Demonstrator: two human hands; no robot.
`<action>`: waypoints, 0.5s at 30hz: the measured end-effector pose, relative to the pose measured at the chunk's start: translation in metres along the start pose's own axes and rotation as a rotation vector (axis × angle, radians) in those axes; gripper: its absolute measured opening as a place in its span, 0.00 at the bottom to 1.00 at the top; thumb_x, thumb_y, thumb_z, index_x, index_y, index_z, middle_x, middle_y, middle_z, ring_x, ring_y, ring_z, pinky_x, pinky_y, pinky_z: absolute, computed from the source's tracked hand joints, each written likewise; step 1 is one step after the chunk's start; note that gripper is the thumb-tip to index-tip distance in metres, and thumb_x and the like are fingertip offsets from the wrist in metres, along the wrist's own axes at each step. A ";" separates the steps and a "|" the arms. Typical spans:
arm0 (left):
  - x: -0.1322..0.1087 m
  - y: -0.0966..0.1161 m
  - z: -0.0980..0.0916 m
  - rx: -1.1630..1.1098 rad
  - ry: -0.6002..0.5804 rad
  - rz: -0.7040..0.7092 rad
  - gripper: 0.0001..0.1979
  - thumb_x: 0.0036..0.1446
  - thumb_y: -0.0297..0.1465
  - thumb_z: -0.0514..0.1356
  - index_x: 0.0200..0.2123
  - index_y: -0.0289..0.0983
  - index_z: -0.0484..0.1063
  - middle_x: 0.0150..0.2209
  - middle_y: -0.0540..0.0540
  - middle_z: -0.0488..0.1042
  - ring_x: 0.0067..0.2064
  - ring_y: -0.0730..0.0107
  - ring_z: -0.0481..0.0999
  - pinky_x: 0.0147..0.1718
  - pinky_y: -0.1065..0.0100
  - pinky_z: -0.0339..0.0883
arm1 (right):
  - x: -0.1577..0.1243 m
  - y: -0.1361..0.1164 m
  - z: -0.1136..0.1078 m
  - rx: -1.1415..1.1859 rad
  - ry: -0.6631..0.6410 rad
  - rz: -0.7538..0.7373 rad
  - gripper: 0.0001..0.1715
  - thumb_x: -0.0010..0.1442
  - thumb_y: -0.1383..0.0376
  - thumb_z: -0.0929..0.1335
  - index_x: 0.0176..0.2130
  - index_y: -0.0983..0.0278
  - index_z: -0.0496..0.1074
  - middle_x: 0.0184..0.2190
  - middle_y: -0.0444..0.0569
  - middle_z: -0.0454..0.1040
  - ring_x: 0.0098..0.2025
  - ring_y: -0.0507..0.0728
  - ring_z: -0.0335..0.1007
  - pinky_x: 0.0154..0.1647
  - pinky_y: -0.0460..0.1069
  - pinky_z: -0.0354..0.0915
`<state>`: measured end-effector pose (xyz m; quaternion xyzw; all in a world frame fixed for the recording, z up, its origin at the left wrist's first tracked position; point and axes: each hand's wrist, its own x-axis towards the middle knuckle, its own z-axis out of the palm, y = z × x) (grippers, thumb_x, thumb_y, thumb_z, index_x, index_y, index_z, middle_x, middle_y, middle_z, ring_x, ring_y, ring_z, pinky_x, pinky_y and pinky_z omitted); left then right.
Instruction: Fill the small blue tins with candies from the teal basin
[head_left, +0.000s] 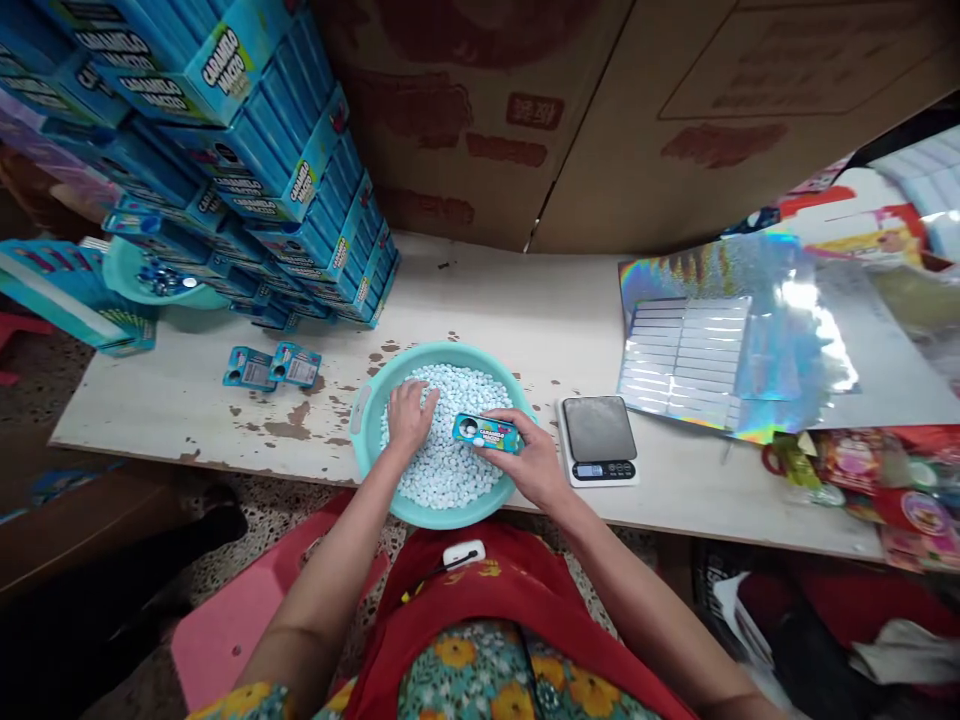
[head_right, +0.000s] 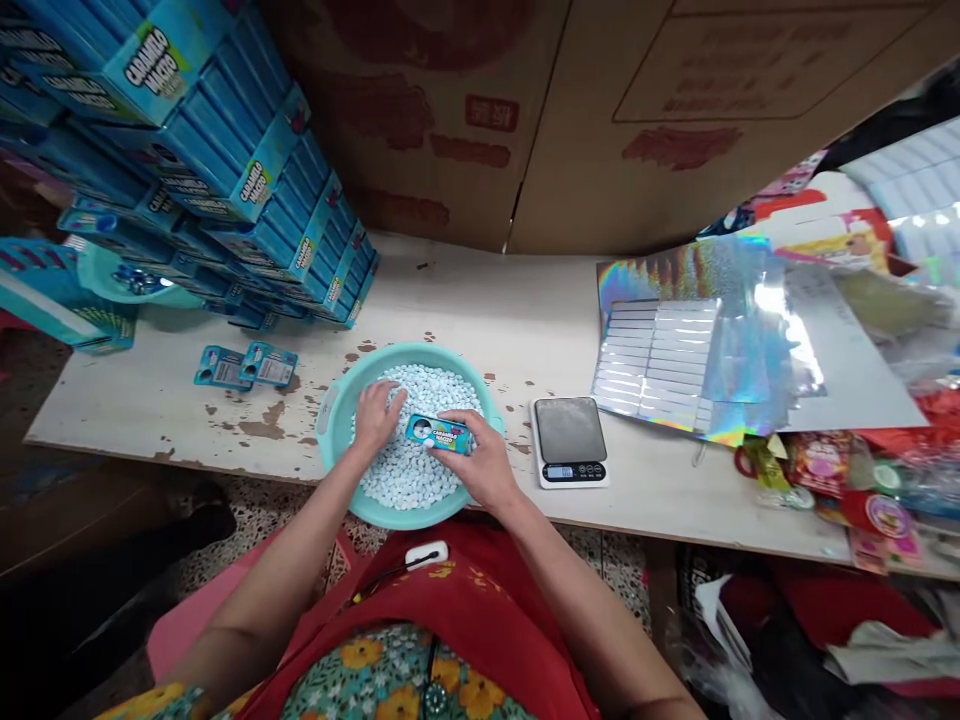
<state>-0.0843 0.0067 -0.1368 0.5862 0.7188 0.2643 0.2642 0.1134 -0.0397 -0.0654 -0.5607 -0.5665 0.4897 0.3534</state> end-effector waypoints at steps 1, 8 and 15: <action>-0.002 -0.004 0.011 0.139 -0.007 0.033 0.17 0.57 0.43 0.55 0.41 0.37 0.73 0.49 0.38 0.71 0.53 0.52 0.66 0.53 0.55 0.57 | 0.000 0.002 -0.002 -0.001 0.010 0.007 0.20 0.47 0.59 0.74 0.42 0.60 0.72 0.41 0.47 0.75 0.44 0.58 0.71 0.49 0.52 0.64; -0.022 0.003 0.050 0.346 -0.158 0.059 0.13 0.57 0.34 0.53 0.44 0.39 0.71 0.42 0.40 0.72 0.44 0.57 0.70 0.41 0.62 0.62 | 0.006 0.011 -0.002 -0.041 0.047 0.039 0.21 0.47 0.59 0.74 0.42 0.61 0.71 0.40 0.47 0.75 0.41 0.58 0.72 0.45 0.52 0.65; -0.021 0.023 0.010 -0.593 -0.003 -0.369 0.11 0.50 0.40 0.59 0.26 0.37 0.66 0.22 0.52 0.65 0.22 0.75 0.64 0.22 0.72 0.57 | 0.003 0.013 -0.006 -0.197 0.019 -0.005 0.18 0.49 0.62 0.72 0.41 0.61 0.71 0.39 0.47 0.74 0.41 0.58 0.71 0.45 0.52 0.65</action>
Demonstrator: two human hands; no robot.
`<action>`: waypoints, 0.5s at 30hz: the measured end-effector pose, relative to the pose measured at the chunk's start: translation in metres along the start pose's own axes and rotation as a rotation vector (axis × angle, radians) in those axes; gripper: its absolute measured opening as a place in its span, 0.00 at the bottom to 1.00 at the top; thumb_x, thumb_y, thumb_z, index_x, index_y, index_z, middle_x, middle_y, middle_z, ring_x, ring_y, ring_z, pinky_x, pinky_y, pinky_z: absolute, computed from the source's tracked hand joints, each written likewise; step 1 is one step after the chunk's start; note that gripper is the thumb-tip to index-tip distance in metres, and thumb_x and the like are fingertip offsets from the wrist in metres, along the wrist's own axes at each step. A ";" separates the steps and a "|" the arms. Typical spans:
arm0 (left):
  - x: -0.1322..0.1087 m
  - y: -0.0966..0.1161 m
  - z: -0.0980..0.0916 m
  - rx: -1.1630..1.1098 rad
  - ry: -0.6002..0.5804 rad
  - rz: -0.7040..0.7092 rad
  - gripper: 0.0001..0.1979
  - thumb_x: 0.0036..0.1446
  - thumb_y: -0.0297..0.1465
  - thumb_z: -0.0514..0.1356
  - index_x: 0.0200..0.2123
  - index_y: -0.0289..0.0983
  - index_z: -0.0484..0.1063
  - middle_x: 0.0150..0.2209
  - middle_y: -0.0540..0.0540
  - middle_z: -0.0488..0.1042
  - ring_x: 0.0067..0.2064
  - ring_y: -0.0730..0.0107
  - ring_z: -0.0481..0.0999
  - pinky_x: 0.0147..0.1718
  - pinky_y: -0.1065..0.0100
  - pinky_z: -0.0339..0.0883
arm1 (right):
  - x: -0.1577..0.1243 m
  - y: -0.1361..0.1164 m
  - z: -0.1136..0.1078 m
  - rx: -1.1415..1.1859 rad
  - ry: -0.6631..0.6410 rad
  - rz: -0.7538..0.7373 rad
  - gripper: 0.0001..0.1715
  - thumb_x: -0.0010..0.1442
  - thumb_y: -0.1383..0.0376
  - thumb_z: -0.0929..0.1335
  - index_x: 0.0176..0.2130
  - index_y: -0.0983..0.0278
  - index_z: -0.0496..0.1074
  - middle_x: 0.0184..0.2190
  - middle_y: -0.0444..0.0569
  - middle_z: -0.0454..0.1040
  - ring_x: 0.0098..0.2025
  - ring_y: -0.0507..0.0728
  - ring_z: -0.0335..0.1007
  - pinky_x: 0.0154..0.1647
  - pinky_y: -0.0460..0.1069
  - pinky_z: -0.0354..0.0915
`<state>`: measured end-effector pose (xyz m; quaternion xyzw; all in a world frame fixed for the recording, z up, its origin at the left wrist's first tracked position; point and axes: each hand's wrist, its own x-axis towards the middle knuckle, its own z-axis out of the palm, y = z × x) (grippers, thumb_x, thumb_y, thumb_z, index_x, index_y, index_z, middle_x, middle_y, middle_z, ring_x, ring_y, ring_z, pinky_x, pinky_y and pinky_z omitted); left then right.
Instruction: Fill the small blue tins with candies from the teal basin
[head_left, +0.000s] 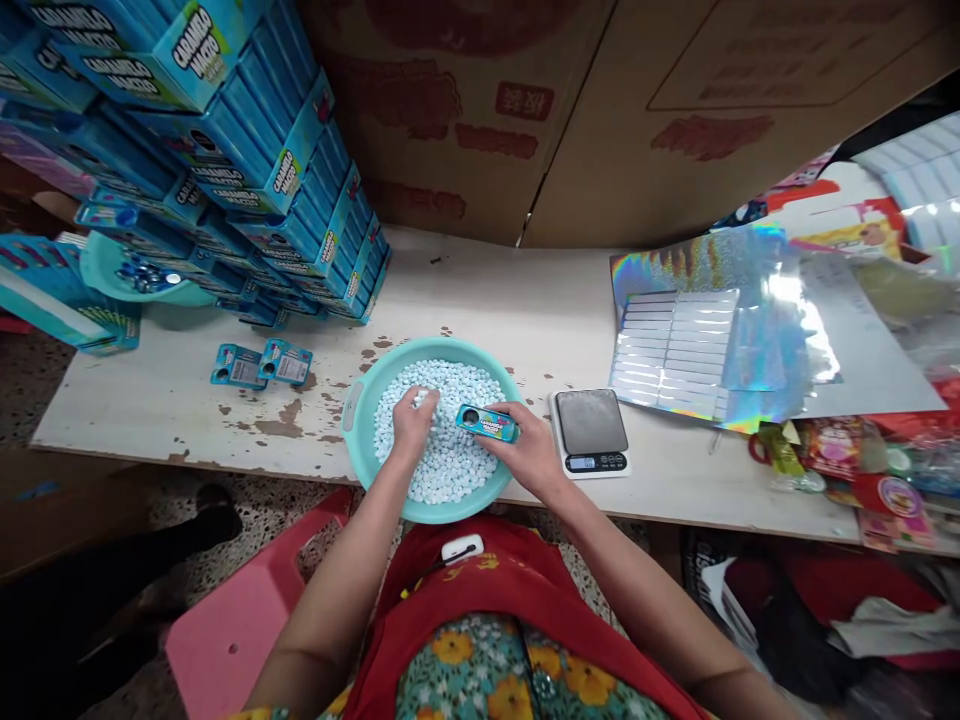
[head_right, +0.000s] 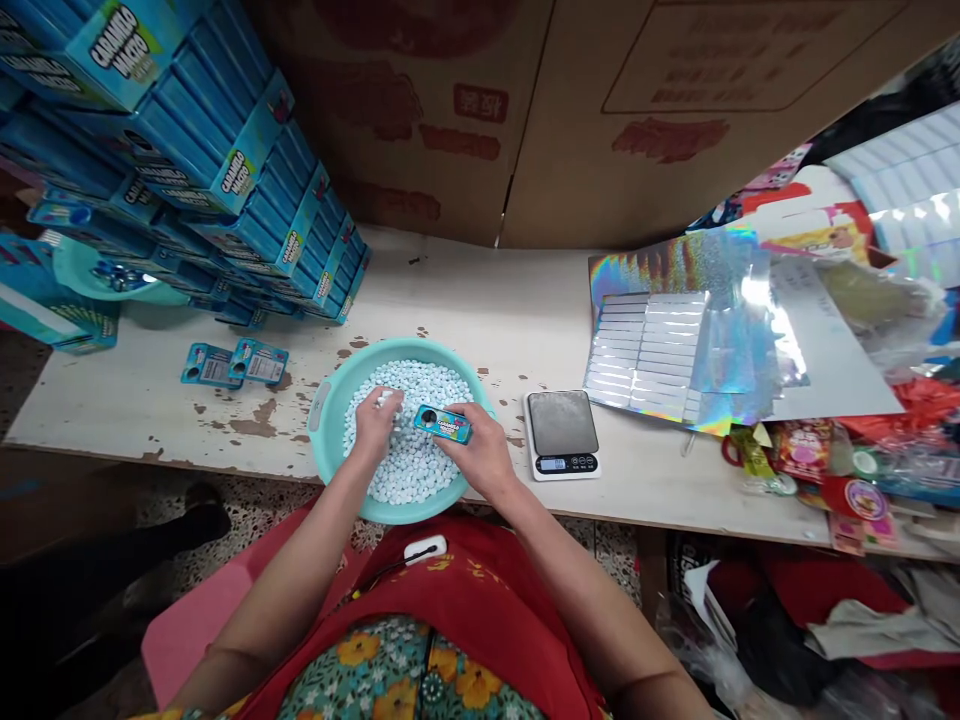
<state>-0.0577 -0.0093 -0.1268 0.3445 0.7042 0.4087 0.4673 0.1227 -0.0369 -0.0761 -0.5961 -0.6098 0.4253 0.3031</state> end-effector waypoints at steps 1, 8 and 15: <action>-0.005 0.010 -0.002 -0.186 -0.024 -0.026 0.11 0.49 0.39 0.59 0.28 0.37 0.66 0.22 0.53 0.65 0.19 0.77 0.62 0.19 0.73 0.55 | 0.000 0.000 0.003 -0.035 -0.011 -0.015 0.18 0.50 0.63 0.72 0.42 0.61 0.70 0.40 0.47 0.74 0.42 0.58 0.71 0.45 0.52 0.65; -0.032 0.064 -0.005 -0.771 -0.015 0.002 0.10 0.50 0.36 0.59 0.27 0.36 0.64 0.27 0.50 0.69 0.26 0.71 0.73 0.26 0.70 0.68 | 0.006 -0.018 0.029 -0.219 -0.090 -0.143 0.19 0.49 0.63 0.72 0.43 0.61 0.70 0.40 0.50 0.74 0.43 0.61 0.70 0.43 0.54 0.65; -0.027 0.072 0.002 -0.716 0.041 0.023 0.13 0.50 0.37 0.61 0.24 0.34 0.64 0.27 0.48 0.71 0.25 0.72 0.74 0.26 0.70 0.69 | 0.013 -0.022 0.028 -0.170 -0.067 -0.166 0.19 0.48 0.60 0.74 0.41 0.60 0.71 0.37 0.48 0.74 0.41 0.60 0.70 0.42 0.53 0.64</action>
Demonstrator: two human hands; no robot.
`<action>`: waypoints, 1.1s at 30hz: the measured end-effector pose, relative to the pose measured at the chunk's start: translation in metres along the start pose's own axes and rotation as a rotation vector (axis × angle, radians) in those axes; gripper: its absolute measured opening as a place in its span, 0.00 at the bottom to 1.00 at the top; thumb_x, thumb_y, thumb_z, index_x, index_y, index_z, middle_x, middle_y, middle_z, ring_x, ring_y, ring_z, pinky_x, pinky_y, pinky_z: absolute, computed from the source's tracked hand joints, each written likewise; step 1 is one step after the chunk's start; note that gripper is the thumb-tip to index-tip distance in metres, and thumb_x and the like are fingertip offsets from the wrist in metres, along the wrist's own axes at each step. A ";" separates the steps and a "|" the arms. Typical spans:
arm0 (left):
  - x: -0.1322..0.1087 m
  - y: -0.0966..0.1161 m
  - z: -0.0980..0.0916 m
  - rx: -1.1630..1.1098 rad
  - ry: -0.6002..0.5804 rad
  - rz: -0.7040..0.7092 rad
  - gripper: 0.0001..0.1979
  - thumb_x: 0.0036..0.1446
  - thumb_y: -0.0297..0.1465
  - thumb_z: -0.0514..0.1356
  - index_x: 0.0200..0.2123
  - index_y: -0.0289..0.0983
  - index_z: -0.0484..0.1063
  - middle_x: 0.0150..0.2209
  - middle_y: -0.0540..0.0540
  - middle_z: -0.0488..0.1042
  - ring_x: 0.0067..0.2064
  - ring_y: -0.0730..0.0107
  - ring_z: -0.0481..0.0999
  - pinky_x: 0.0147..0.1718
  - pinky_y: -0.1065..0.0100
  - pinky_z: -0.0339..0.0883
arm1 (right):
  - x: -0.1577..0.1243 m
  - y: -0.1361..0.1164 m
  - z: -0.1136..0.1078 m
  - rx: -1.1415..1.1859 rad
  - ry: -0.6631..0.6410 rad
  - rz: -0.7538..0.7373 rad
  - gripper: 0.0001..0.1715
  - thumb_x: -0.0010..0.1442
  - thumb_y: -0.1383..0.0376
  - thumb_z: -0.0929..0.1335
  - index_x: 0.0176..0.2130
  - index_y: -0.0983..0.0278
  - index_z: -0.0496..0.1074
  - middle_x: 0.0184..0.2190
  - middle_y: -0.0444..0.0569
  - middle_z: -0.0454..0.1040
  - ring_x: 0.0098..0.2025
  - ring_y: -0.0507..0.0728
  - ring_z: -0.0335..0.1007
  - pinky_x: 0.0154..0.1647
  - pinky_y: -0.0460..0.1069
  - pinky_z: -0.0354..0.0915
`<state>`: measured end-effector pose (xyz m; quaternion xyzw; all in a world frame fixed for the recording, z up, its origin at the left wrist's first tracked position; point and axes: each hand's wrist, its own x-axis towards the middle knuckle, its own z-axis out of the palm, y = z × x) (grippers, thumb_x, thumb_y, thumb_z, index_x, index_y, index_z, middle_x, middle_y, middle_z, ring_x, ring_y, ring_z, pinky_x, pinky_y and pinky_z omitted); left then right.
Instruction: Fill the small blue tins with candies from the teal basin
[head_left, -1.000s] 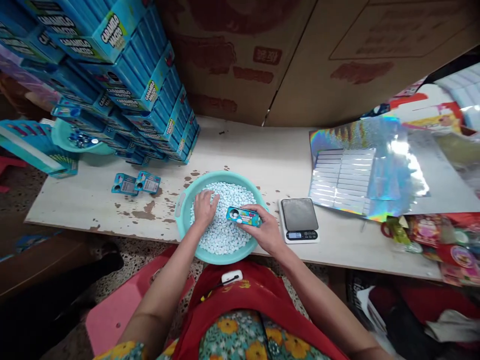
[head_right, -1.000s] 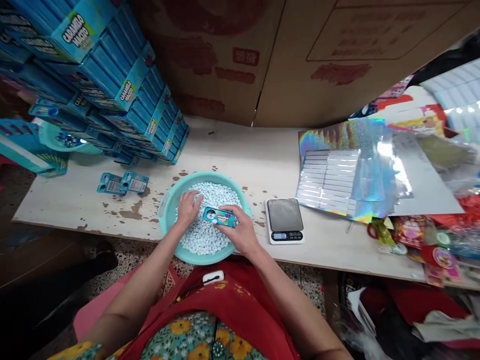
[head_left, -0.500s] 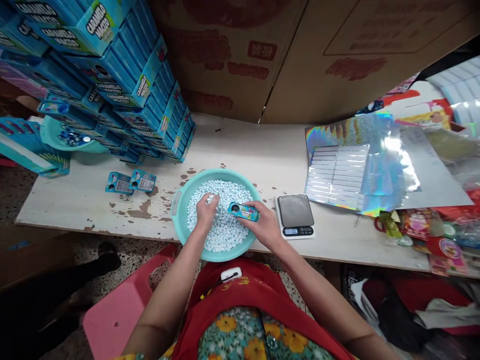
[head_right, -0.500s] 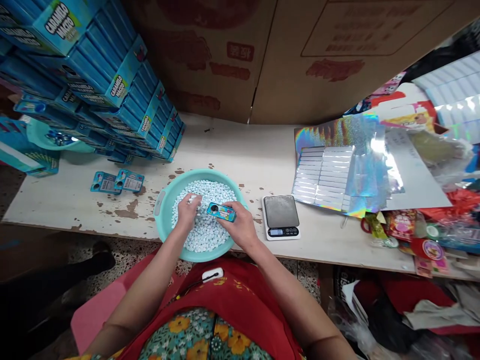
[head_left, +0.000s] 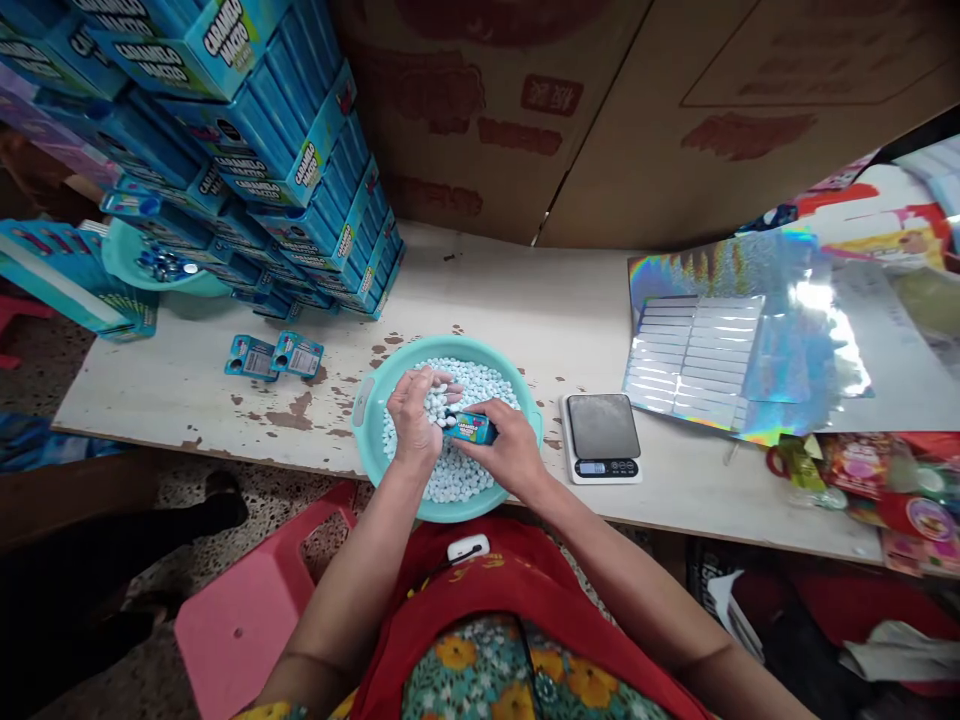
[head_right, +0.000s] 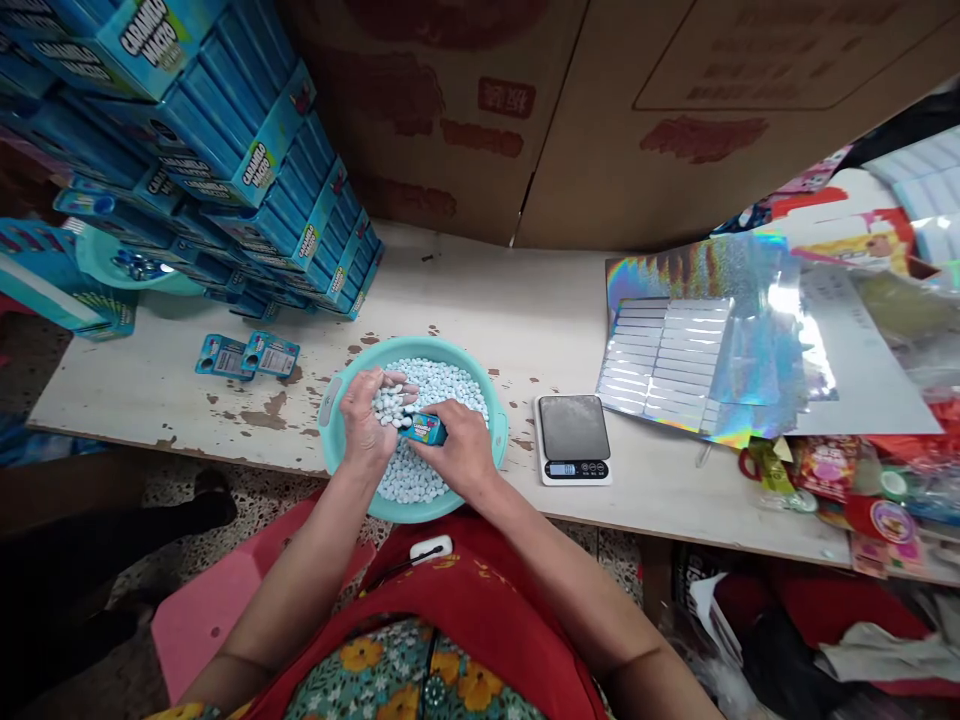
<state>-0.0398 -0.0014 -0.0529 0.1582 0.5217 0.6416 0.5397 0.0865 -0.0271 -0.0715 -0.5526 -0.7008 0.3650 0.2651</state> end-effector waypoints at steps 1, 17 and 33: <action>0.001 -0.001 0.001 0.002 -0.004 0.008 0.13 0.50 0.36 0.61 0.24 0.34 0.64 0.26 0.49 0.71 0.25 0.72 0.74 0.26 0.70 0.68 | 0.000 0.001 0.000 0.017 0.008 0.000 0.19 0.48 0.60 0.74 0.41 0.60 0.71 0.37 0.48 0.74 0.41 0.60 0.70 0.42 0.53 0.64; -0.004 -0.001 0.010 0.075 0.002 0.082 0.14 0.54 0.41 0.59 0.29 0.36 0.64 0.25 0.51 0.69 0.26 0.73 0.73 0.27 0.71 0.68 | -0.002 -0.002 -0.006 0.143 0.075 0.030 0.17 0.48 0.61 0.73 0.40 0.60 0.72 0.36 0.47 0.73 0.41 0.58 0.70 0.43 0.52 0.65; -0.011 0.006 0.007 -0.002 -0.098 0.119 0.13 0.56 0.39 0.58 0.26 0.37 0.62 0.20 0.54 0.59 0.21 0.78 0.64 0.22 0.73 0.61 | -0.007 0.007 0.003 0.318 0.050 0.115 0.19 0.47 0.63 0.74 0.41 0.60 0.73 0.36 0.46 0.72 0.41 0.56 0.69 0.44 0.51 0.64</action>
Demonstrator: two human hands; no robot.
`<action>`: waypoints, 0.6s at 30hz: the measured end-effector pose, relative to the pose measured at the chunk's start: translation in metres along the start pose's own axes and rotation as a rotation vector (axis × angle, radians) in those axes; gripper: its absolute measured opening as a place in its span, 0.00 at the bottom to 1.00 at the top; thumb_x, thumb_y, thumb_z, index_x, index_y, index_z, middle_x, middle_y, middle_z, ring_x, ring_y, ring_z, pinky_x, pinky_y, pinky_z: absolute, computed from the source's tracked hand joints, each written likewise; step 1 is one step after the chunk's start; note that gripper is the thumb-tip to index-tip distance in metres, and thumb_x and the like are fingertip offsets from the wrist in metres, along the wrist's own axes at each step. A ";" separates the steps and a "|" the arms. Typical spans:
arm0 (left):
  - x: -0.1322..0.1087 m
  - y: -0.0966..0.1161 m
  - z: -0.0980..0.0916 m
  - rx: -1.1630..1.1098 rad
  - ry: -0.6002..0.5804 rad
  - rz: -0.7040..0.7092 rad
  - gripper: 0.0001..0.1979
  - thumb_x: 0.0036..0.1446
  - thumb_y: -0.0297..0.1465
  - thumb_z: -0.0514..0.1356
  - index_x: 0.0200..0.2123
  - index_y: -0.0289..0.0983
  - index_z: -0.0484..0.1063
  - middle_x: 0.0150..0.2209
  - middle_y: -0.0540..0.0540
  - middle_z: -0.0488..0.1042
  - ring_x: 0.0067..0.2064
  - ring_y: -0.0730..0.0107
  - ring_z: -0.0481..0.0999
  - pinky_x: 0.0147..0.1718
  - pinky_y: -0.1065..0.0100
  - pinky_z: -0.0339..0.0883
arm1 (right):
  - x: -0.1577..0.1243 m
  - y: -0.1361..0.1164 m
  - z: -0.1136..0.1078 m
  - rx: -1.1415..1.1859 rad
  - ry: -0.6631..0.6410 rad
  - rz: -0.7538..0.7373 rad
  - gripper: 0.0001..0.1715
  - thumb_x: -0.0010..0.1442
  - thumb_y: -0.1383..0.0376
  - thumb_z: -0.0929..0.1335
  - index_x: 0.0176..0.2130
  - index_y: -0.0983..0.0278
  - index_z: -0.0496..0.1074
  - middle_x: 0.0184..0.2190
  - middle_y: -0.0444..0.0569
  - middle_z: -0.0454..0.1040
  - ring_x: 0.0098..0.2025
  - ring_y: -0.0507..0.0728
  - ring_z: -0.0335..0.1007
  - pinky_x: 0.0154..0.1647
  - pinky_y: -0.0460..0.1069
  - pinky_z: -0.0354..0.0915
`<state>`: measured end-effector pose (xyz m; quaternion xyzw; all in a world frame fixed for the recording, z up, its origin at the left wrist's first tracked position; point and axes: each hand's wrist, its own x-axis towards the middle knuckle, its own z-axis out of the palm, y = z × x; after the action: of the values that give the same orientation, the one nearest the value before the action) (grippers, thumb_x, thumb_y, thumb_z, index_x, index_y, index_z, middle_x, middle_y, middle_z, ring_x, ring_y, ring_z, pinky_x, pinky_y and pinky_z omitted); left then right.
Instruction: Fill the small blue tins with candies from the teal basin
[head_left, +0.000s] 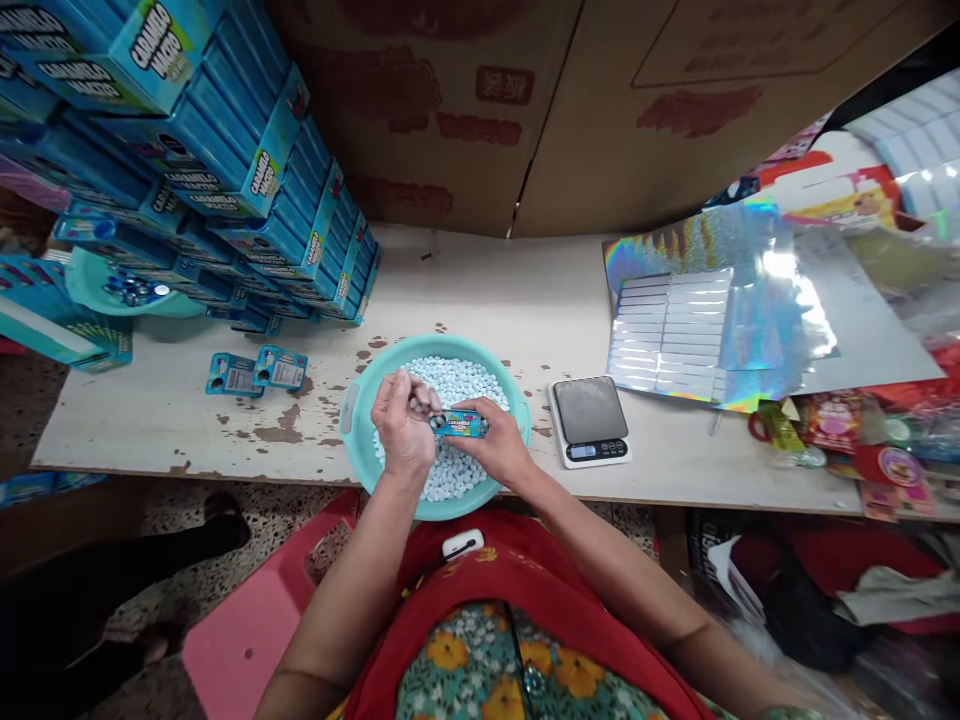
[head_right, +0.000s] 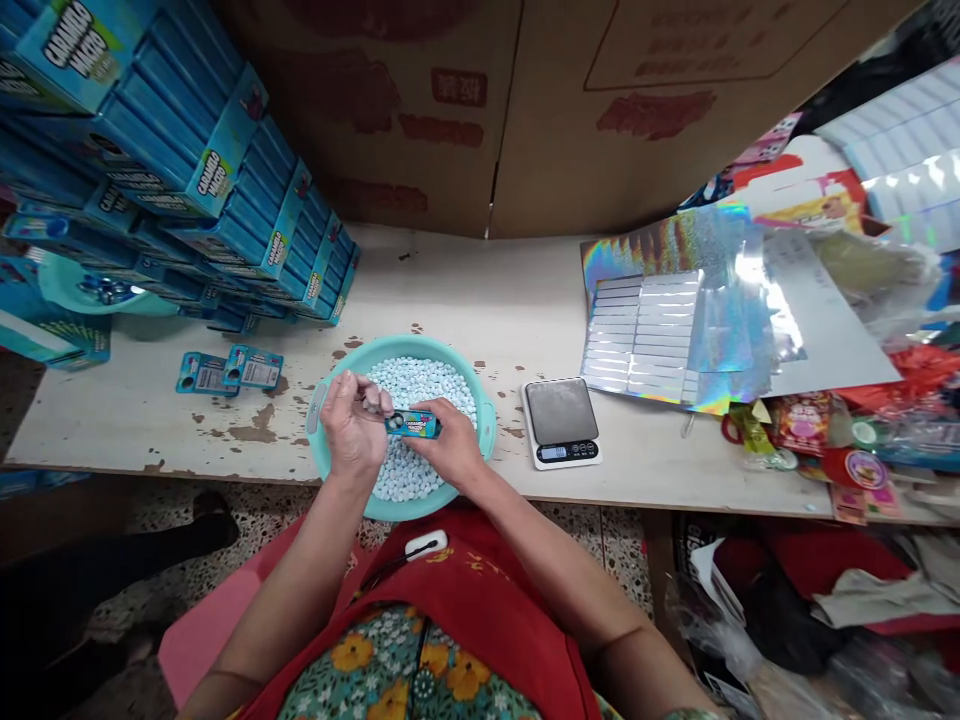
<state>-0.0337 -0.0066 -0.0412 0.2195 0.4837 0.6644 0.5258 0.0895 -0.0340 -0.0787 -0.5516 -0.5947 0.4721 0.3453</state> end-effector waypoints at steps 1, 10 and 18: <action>0.002 0.001 -0.005 0.018 0.007 0.003 0.13 0.56 0.40 0.57 0.27 0.37 0.63 0.20 0.54 0.59 0.20 0.78 0.63 0.22 0.73 0.61 | -0.001 0.000 -0.002 0.020 0.001 0.004 0.19 0.47 0.62 0.74 0.41 0.60 0.73 0.37 0.46 0.72 0.41 0.56 0.69 0.45 0.51 0.64; 0.033 -0.057 -0.088 1.343 -0.243 0.168 0.15 0.55 0.40 0.54 0.40 0.37 0.72 0.45 0.40 0.72 0.51 0.54 0.69 0.51 0.56 0.61 | -0.023 0.002 -0.050 0.203 0.033 0.046 0.23 0.46 0.58 0.75 0.43 0.60 0.72 0.40 0.46 0.73 0.43 0.57 0.70 0.47 0.52 0.66; 0.022 -0.095 -0.077 1.745 -0.227 0.309 0.24 0.59 0.44 0.51 0.52 0.35 0.68 0.53 0.35 0.67 0.56 0.48 0.62 0.53 0.49 0.55 | -0.033 0.034 -0.102 0.167 0.231 0.046 0.23 0.46 0.58 0.75 0.43 0.61 0.72 0.39 0.47 0.73 0.41 0.56 0.70 0.45 0.51 0.67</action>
<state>-0.0571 -0.0204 -0.1622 0.6687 0.7272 0.0975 0.1206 0.2004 -0.0495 -0.0745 -0.5852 -0.4969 0.4609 0.4453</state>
